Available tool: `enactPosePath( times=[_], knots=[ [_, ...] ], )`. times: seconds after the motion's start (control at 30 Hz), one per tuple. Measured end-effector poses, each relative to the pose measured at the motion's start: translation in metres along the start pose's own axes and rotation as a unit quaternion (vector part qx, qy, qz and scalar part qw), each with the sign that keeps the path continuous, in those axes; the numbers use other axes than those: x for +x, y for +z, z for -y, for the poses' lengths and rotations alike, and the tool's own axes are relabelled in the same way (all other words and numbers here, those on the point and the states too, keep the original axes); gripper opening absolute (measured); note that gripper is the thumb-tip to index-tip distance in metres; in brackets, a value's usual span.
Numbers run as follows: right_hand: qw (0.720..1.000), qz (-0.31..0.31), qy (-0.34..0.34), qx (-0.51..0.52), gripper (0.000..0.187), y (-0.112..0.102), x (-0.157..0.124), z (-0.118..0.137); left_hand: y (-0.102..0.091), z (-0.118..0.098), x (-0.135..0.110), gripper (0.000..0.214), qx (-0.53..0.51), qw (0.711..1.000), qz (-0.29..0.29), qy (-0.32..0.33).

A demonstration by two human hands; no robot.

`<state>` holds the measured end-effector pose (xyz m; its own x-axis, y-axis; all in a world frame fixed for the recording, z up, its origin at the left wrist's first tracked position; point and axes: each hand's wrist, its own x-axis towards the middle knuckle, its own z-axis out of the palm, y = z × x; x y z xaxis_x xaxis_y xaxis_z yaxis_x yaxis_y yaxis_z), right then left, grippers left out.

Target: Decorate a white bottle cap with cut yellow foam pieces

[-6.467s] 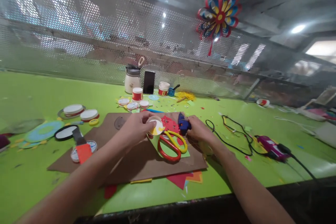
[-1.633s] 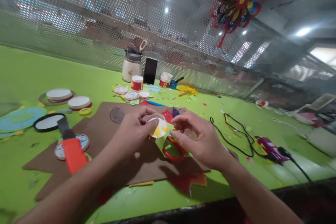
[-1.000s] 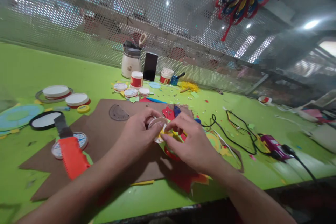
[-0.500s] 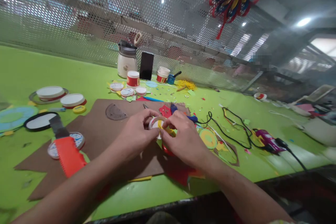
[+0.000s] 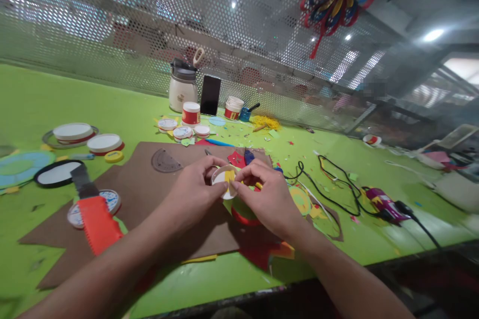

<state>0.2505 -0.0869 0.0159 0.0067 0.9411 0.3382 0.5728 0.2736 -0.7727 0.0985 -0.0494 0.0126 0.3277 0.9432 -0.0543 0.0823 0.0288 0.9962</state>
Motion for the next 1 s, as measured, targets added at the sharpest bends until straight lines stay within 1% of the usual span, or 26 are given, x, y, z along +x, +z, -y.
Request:
enactPosePath(
  times=[0.13, 0.2, 0.27, 0.33, 0.37, 0.47, 0.5, 0.53, 0.63, 0.67, 0.77, 0.87, 1.0],
  knots=[
    [0.991, -0.007, 0.006, 0.131, 0.005, -0.007, 0.000, -0.001, -0.001, 0.003, 0.002, 0.028, -0.016, 1.000, -0.005, 0.005],
    [0.980, -0.013, 0.024, 0.196, 0.007, -0.011, 0.002, -0.002, -0.001, 0.003, 0.003, 0.029, -0.028, 1.000, 0.000, -0.008],
    [0.971, -0.018, 0.042, 0.236, 0.009, -0.015, 0.004, -0.003, -0.001, 0.002, 0.003, 0.031, -0.051, 0.998, 0.015, -0.027],
    [0.967, -0.021, 0.049, 0.250, 0.010, -0.019, 0.006, -0.005, 0.001, -0.001, -0.001, 0.031, -0.072, 0.996, 0.023, -0.042],
    [0.965, -0.022, 0.052, 0.254, 0.010, -0.020, 0.007, -0.006, 0.003, -0.003, -0.004, 0.030, -0.077, 0.996, 0.018, -0.045],
    [0.959, -0.010, 0.069, 0.276, 0.014, -0.022, 0.008, -0.009, 0.008, -0.010, -0.012, 0.026, -0.078, 0.996, -0.028, -0.033],
    [0.954, -0.003, 0.077, 0.288, 0.016, -0.022, 0.009, -0.010, 0.008, -0.011, -0.014, 0.026, -0.079, 0.996, -0.032, -0.031],
    [0.949, 0.005, 0.086, 0.303, 0.017, -0.022, 0.009, -0.012, 0.008, -0.011, -0.014, 0.027, -0.080, 0.996, -0.023, -0.033],
    [0.929, 0.024, 0.117, 0.351, 0.017, -0.021, 0.011, -0.017, 0.002, -0.006, -0.008, 0.030, -0.081, 0.995, 0.039, -0.049],
    [0.922, 0.027, 0.126, 0.366, 0.016, -0.021, 0.012, -0.019, 0.000, -0.004, -0.005, 0.031, -0.079, 0.995, 0.044, -0.049],
    [0.905, 0.027, 0.149, 0.398, 0.015, -0.021, 0.015, -0.022, -0.006, 0.001, 0.001, 0.036, -0.071, 0.995, 0.039, -0.054],
    [0.890, 0.019, 0.169, 0.424, 0.019, -0.021, 0.017, -0.023, -0.007, 0.001, 0.001, 0.039, -0.076, 0.994, 0.041, -0.062],
    [0.880, 0.023, 0.181, 0.438, 0.021, -0.020, 0.018, -0.024, -0.005, -0.001, -0.001, 0.039, -0.076, 0.995, 0.026, -0.054]
  ],
)
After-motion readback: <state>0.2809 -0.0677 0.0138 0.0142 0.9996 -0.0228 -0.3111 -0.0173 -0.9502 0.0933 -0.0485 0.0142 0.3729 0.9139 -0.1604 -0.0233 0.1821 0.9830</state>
